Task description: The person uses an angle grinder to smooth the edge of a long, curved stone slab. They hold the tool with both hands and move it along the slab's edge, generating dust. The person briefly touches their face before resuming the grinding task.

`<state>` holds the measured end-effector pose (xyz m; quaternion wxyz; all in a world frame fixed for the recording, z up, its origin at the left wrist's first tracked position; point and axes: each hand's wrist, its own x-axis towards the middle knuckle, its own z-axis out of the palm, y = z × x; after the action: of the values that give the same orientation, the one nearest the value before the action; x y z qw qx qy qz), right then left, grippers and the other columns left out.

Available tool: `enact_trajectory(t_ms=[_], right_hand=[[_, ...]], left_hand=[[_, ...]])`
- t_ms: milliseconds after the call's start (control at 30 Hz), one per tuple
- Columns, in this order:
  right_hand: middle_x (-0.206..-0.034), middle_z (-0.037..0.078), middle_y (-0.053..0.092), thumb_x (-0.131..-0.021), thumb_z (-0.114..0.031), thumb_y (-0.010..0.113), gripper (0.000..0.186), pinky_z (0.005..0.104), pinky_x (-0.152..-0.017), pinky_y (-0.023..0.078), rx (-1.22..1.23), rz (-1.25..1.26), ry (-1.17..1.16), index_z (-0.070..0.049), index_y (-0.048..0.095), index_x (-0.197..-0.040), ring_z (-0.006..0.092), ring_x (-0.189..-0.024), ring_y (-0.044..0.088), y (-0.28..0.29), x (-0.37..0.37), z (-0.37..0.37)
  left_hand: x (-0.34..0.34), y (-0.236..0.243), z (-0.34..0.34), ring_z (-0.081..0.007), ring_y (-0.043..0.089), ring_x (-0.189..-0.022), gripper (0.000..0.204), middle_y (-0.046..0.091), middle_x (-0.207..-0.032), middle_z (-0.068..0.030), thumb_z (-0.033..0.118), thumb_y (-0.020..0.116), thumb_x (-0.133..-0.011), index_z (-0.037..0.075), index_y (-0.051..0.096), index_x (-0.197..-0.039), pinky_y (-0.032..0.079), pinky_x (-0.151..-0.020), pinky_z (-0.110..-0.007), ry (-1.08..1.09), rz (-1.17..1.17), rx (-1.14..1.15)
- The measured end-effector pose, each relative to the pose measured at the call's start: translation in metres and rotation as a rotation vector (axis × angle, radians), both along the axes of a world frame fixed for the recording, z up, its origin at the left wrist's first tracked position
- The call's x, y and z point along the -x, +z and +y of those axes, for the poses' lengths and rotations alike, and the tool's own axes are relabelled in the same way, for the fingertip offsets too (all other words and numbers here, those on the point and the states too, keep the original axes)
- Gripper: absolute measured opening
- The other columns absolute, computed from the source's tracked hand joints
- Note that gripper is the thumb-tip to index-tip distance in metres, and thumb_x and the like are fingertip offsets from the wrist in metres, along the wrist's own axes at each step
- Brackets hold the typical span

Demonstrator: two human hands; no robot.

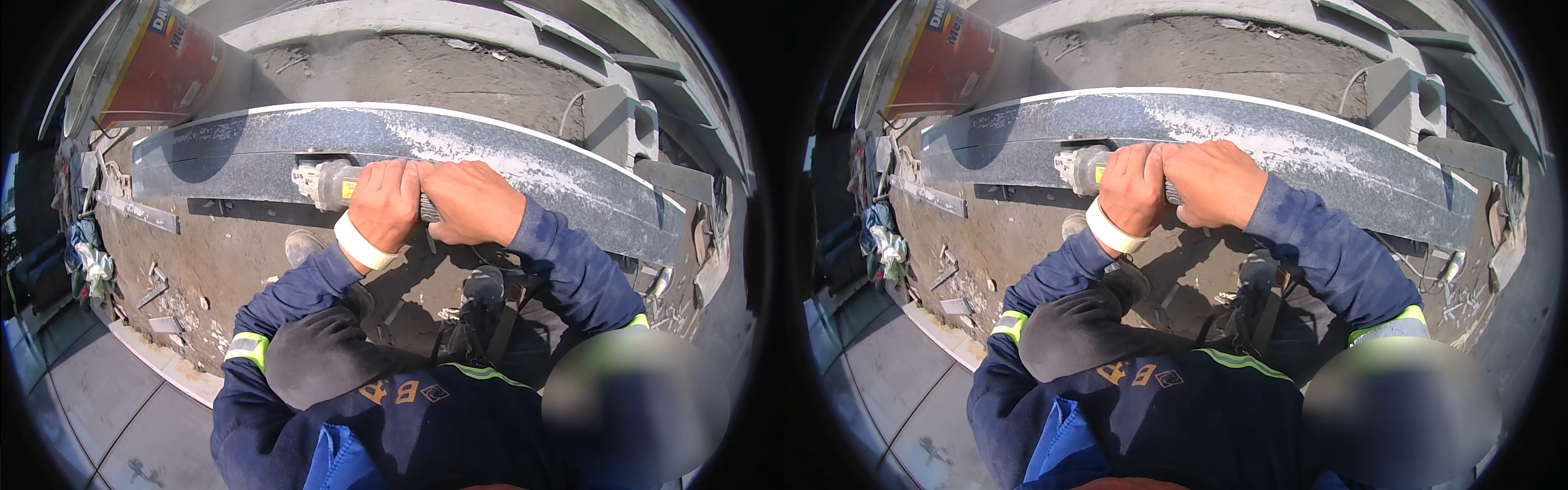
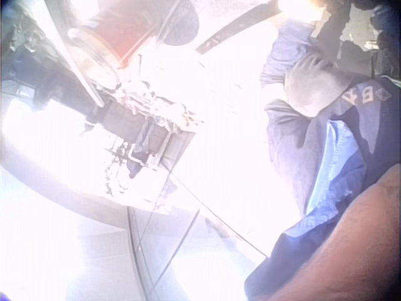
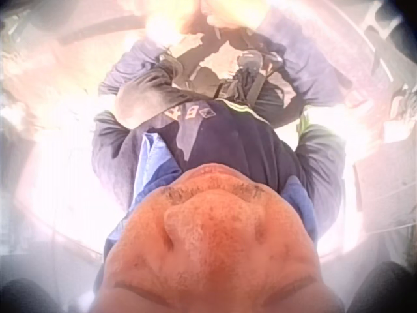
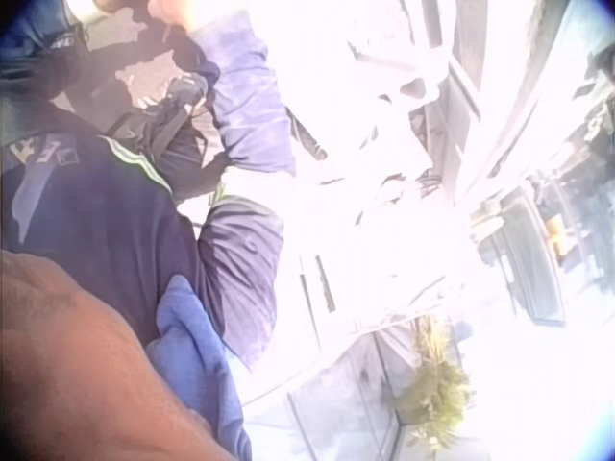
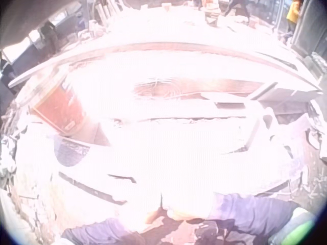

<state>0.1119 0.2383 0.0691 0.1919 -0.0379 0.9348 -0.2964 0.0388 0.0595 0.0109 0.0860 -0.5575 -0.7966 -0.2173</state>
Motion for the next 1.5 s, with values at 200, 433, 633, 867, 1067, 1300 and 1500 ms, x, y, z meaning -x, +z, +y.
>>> enact_trajectory(t_ms=[200,433,633,867,1067,1300,1500], right_hand=[[-0.089,0.026,0.073,-0.07,-0.01,0.078,0.041,0.0514,-0.079,0.059,0.0,0.007,-0.028,0.006,0.063,-0.104,0.0458,-0.088,0.074,0.025,-0.022,0.012],[-0.082,0.026,0.072,-0.069,-0.011,0.08,0.04,0.0506,-0.074,0.059,-0.028,0.035,0.01,0.007,0.062,-0.101,0.0459,-0.084,0.074,0.001,-0.012,0.006],[-0.082,0.026,0.072,-0.069,-0.011,0.08,0.04,0.0515,-0.075,0.059,0.036,0.039,-0.001,0.007,0.062,-0.1,0.0453,-0.085,0.074,-0.012,-0.001,0.004],[-0.084,0.03,0.069,-0.071,-0.014,0.079,0.048,0.0535,-0.075,0.057,-0.002,-0.031,0.015,0.01,0.059,-0.107,0.0499,-0.086,0.07,0.021,-0.022,0.018],[-0.086,0.029,0.07,-0.07,-0.012,0.078,0.045,0.0541,-0.075,0.057,0.034,-0.01,0.031,0.008,0.061,-0.106,0.0496,-0.087,0.07,-0.001,-0.014,0.012],[-0.085,0.026,0.073,-0.068,-0.009,0.079,0.035,0.0513,-0.074,0.059,0.037,0.037,-0.024,0.007,0.065,-0.095,0.0462,-0.086,0.073,-0.007,-0.009,0.005],[-0.087,0.03,0.069,-0.071,-0.014,0.08,0.05,0.0535,-0.077,0.056,0.004,-0.054,0.009,0.011,0.06,-0.109,0.0504,-0.087,0.07,0.026,-0.023,0.018]], left_hand=[[-0.015,0.022,0.014,-0.0331,0.068,-0.092,0.037,0.067,-0.1,-0.0178,0.008,0.068,-0.078,-0.007,0.066,-0.111,0.055,-0.085,-0.042,-0.052,-0.019,-0.029],[-0.007,0.002,0.005,-0.0347,0.069,-0.094,0.039,0.068,-0.103,-0.0188,0.006,0.069,-0.078,-0.007,0.065,-0.114,0.055,-0.085,-0.043,-0.032,-0.013,0.0],[0.001,-0.003,0.003,-0.0318,0.066,-0.092,0.031,0.066,-0.097,-0.0166,0.009,0.067,-0.082,-0.006,0.066,-0.109,0.054,-0.085,-0.041,-0.026,0.002,0.003],[-0.014,0.017,0.016,-0.0323,0.068,-0.093,0.03,0.067,-0.101,-0.018,0.009,0.066,-0.084,-0.006,0.066,-0.109,0.054,-0.086,-0.042,-0.076,-0.006,0.004],[-0.008,0.006,0.01,-0.0337,0.068,-0.094,0.031,0.067,-0.101,-0.0188,0.009,0.067,-0.082,-0.007,0.066,-0.109,0.055,-0.087,-0.043,-0.051,-0.01,0.007],[-0.003,0.003,0.007,-0.0342,0.068,-0.093,0.033,0.067,-0.101,-0.0192,0.008,0.067,-0.08,-0.008,0.066,-0.109,0.055,-0.086,-0.044,-0.046,-0.022,-0.002],[-0.015,0.018,0.016,-0.0344,0.068,-0.093,0.031,0.067,-0.1,-0.0194,0.01,0.065,-0.082,-0.007,0.066,-0.108,0.055,-0.087,-0.044,-0.082,-0.048,-0.033]])
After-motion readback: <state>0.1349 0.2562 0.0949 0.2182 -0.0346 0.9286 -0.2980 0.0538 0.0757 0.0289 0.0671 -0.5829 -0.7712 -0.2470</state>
